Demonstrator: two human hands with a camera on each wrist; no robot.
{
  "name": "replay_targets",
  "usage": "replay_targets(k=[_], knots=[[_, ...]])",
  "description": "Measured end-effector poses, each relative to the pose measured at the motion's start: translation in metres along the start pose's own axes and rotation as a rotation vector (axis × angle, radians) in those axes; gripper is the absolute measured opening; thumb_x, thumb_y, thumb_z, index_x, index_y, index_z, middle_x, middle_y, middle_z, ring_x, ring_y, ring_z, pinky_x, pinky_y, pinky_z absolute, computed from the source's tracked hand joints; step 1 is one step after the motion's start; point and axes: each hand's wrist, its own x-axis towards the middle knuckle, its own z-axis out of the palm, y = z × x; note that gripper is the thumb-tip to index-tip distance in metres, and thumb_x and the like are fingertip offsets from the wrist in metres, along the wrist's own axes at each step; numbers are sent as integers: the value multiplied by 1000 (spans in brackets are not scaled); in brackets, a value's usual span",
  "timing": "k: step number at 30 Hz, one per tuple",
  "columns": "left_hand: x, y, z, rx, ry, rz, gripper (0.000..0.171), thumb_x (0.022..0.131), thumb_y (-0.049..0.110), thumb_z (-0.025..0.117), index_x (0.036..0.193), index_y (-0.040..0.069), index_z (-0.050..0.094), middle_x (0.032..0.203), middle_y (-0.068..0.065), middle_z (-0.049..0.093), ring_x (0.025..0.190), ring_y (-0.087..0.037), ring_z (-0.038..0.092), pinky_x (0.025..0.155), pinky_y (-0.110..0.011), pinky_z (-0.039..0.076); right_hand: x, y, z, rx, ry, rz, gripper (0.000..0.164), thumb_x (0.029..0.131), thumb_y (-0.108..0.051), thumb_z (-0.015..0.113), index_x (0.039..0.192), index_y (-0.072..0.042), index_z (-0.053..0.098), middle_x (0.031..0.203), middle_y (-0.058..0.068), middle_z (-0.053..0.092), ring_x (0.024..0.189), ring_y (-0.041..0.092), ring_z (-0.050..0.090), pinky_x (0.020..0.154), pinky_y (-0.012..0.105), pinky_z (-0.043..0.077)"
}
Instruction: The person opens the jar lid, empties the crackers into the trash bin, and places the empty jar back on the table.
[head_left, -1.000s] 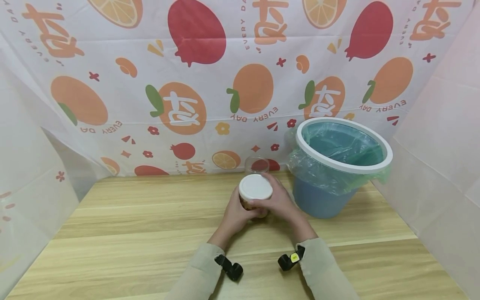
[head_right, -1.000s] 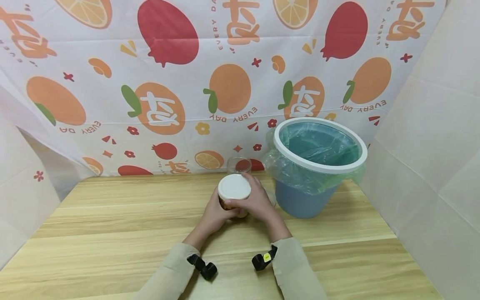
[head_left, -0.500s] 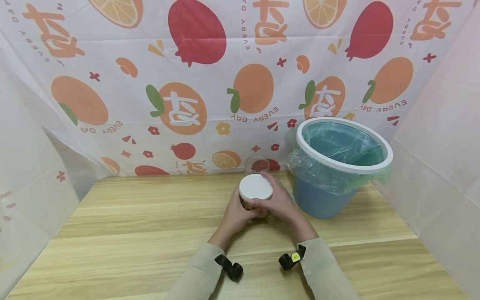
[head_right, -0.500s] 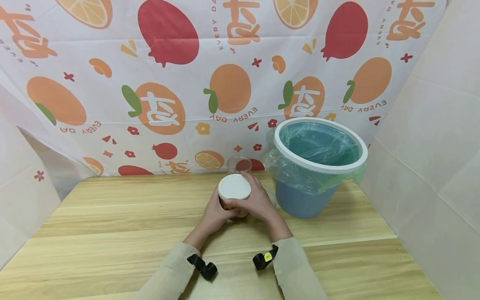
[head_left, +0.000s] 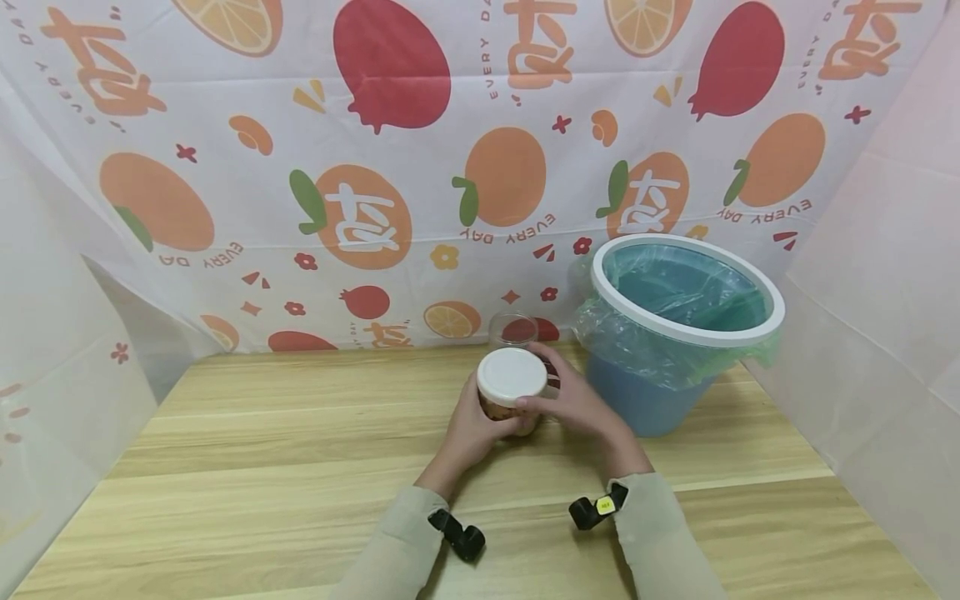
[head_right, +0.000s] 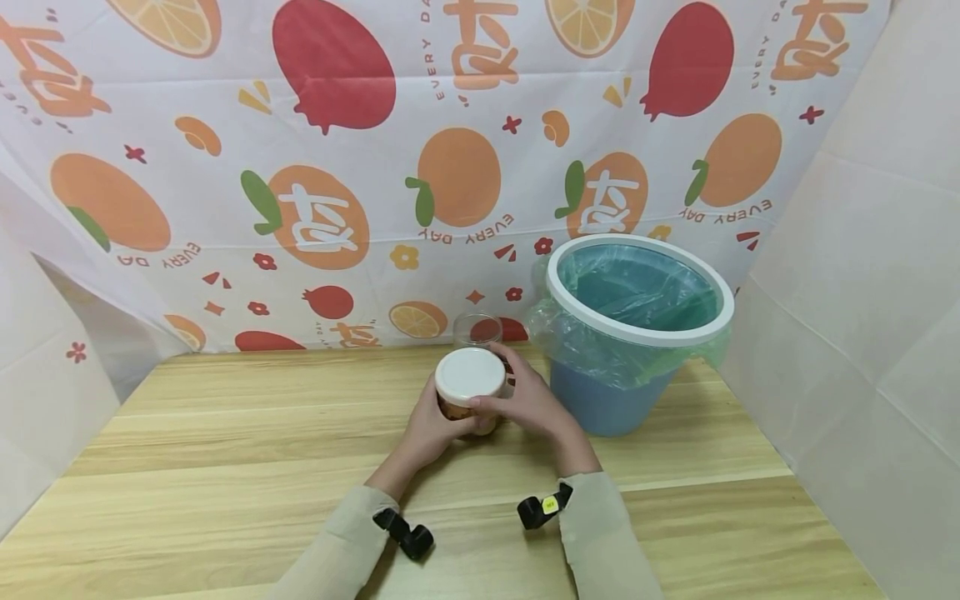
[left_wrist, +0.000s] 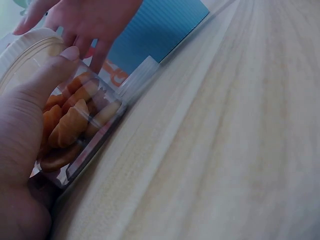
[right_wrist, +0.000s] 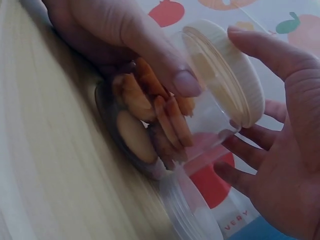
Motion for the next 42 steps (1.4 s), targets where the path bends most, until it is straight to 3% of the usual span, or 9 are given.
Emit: replay_targets(k=[7, 10, 21, 27, 34, 42], knots=[[8, -29, 3, 5, 12, 18, 104, 70, 10, 93, 155, 18, 33, 149, -7, 49, 139, -27, 46, 120, -49, 33, -2, 3, -8, 9, -12, -25, 95, 82, -41, 83, 158, -20, 31, 157, 6, 43, 144, 35, 42, 119, 56, 35], [10, -34, 3, 10, 8, 14, 106, 70, 14, 94, 156, 22, 32, 150, -4, 48, 139, -24, 46, 120, -48, 34, -3, 3, -12, -4, -7, -35, 93, 82, -40, 83, 157, -19, 32, 153, 7, 47, 142, 35, 45, 119, 55, 35], [11, -37, 1, 20, -5, 28, 107, 70, 20, 95, 156, 27, 31, 150, 0, 47, 140, -22, 46, 120, -49, 34, 0, 9, -18, -55, 21, -50, 86, 82, -33, 85, 153, -15, 40, 139, 12, 59, 134, 33, 54, 117, 54, 39], [11, -35, 1, 21, 1, 13, 107, 70, 19, 95, 156, 26, 31, 150, -1, 47, 140, -22, 45, 120, -49, 33, 0, 9, -15, -47, 21, -70, 84, 83, -31, 84, 152, -15, 40, 146, 11, 54, 139, 34, 49, 117, 56, 38], [12, -37, 2, 20, 11, 22, 103, 70, 18, 94, 154, 23, 34, 149, -3, 49, 139, -22, 47, 119, -48, 35, 2, 4, -1, -35, 18, -32, 90, 82, -38, 84, 155, -19, 35, 157, 8, 43, 146, 32, 40, 119, 59, 33], [13, -37, 3, 33, -4, 13, 102, 72, 21, 93, 154, 27, 33, 150, 2, 46, 141, -17, 44, 120, -43, 35, 9, -1, 22, -24, 106, 41, 106, 74, -45, 88, 159, -23, 28, 156, 7, 40, 141, 30, 44, 117, 57, 36]])
